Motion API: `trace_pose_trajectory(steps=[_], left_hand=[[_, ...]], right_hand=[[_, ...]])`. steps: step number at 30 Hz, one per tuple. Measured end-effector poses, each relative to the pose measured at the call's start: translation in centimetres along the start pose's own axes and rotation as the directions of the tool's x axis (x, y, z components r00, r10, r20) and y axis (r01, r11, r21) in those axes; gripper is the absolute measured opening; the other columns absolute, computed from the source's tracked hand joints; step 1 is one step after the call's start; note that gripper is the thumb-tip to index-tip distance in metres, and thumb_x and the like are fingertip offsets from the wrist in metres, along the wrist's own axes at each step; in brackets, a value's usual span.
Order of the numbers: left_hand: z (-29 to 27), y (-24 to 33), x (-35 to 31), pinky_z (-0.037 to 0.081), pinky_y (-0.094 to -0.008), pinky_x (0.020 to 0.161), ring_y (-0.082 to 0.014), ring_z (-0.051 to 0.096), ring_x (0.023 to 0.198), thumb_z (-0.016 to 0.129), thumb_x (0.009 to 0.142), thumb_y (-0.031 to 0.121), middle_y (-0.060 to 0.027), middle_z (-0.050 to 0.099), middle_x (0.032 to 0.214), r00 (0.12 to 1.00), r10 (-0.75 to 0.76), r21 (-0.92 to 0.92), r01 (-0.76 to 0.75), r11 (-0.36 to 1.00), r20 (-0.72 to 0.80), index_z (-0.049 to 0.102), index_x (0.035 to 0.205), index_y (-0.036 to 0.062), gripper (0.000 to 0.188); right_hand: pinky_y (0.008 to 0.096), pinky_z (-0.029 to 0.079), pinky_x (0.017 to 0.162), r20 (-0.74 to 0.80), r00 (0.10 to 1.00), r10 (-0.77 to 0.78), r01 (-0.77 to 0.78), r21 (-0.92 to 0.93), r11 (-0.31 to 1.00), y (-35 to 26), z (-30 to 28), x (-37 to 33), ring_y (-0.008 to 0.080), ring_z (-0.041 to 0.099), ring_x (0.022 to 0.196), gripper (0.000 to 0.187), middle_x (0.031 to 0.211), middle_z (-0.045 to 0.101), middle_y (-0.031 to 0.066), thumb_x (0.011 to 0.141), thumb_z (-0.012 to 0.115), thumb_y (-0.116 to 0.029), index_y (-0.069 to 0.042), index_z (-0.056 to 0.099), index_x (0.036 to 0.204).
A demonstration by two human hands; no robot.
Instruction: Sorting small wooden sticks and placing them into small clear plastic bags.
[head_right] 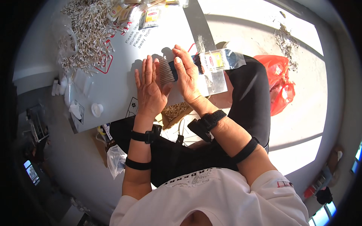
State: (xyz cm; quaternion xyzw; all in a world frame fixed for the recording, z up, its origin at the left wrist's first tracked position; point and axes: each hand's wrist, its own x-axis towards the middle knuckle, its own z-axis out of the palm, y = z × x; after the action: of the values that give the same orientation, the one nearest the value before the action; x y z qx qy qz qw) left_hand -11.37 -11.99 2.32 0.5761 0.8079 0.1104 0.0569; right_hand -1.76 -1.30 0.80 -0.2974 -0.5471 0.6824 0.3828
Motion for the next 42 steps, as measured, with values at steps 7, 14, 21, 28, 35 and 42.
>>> trace_pose_trajectory(steps=[7, 14, 21, 28, 35, 42], left_hand=[[1.3, -1.4, 2.4, 0.014, -0.0413, 0.119, -0.0296, 0.014, 0.147, 0.035, 0.104, 0.041, -0.0209, 0.015, 0.158, 0.816, -0.515, -0.913, -0.036, 0.407, -0.261, 0.022, 0.149, -0.003, 0.065], [1.5, -1.6, 3.0, 0.016, -0.0406, 0.118, -0.0284, 0.018, 0.147, 0.035, 0.104, 0.039, -0.0185, 0.017, 0.158, 0.851, -0.466, -0.941, -0.092, 0.325, -0.244, 0.024, 0.15, -0.0003, 0.061], [-1.0, -0.4, -0.4, 0.013, -0.0516, 0.118, -0.0308, 0.018, 0.147, 0.06, 0.087, 0.052, -0.0148, 0.019, 0.159, 0.997, -0.026, -0.053, 0.022, 0.998, -0.076, 0.02, 0.152, 0.0072, 0.089], [0.0, 0.0, -1.3, 0.012, -0.0519, 0.118, -0.0299, 0.017, 0.147, 0.06, 0.086, 0.052, -0.0141, 0.022, 0.157, 0.998, -0.053, 0.008, 0.053, 0.999, -0.021, 0.021, 0.151, 0.0069, 0.089], [0.1, 0.0, -1.3, 0.011, -0.0508, 0.118, -0.0261, 0.019, 0.147, 0.062, 0.086, 0.051, -0.0114, 0.023, 0.157, 0.997, -0.065, 0.001, 0.065, 0.998, -0.045, 0.026, 0.15, 0.0061, 0.086], [0.0, 0.2, -1.2, 0.013, -0.051, 0.118, -0.026, 0.019, 0.147, 0.06, 0.087, 0.053, -0.0109, 0.023, 0.157, 0.997, -0.067, 0.038, 0.068, 0.997, -0.042, 0.026, 0.15, 0.0062, 0.086]], right_hand=[[0.0346, 0.032, 0.114, -0.012, 0.998, -0.066, 0.066, 0.051, 0.996, 1.4, 1.5, 2.1, 0.0219, 0.043, 0.133, 0.041, 0.143, 0.045, 0.0144, 0.103, 0.046, -0.024, 0.003, 0.05, 0.135], [0.0341, 0.033, 0.113, -0.006, 0.998, -0.059, 0.059, 0.047, 0.997, 2.2, 2.4, 1.2, 0.0222, 0.043, 0.133, 0.039, 0.143, 0.046, 0.0147, 0.103, 0.046, -0.021, 0.004, 0.05, 0.134], [0.0273, 0.048, 0.093, -0.033, 0.996, 0.084, -0.085, -0.052, 0.995, -0.2, -0.7, 0.3, 0.014, 0.061, 0.104, 0.022, 0.111, 0.064, 0.0081, 0.098, 0.057, -0.009, 0.002, 0.061, 0.116], [0.0365, 0.051, 0.061, 0.262, 0.946, -0.19, 0.32, -0.673, 0.667, -1.3, -1.9, -1.7, 0.0285, 0.063, 0.069, 0.004, 0.078, 0.058, 0.0087, 0.082, 0.067, -0.008, -0.008, 0.065, 0.085], [0.034, 0.052, 0.063, 0.373, 0.911, -0.178, 0.407, -0.734, 0.543, -1.3, -2.0, -1.8, 0.0263, 0.064, 0.072, 0.008, 0.083, 0.06, 0.008, 0.082, 0.068, -0.006, -0.006, 0.067, 0.09], [0.0341, 0.053, 0.063, 0.292, 0.932, -0.215, 0.36, -0.686, 0.632, -0.8, -1.9, -1.7, 0.0257, 0.064, 0.072, 0.008, 0.083, 0.06, 0.0078, 0.082, 0.068, -0.006, -0.006, 0.068, 0.09]])
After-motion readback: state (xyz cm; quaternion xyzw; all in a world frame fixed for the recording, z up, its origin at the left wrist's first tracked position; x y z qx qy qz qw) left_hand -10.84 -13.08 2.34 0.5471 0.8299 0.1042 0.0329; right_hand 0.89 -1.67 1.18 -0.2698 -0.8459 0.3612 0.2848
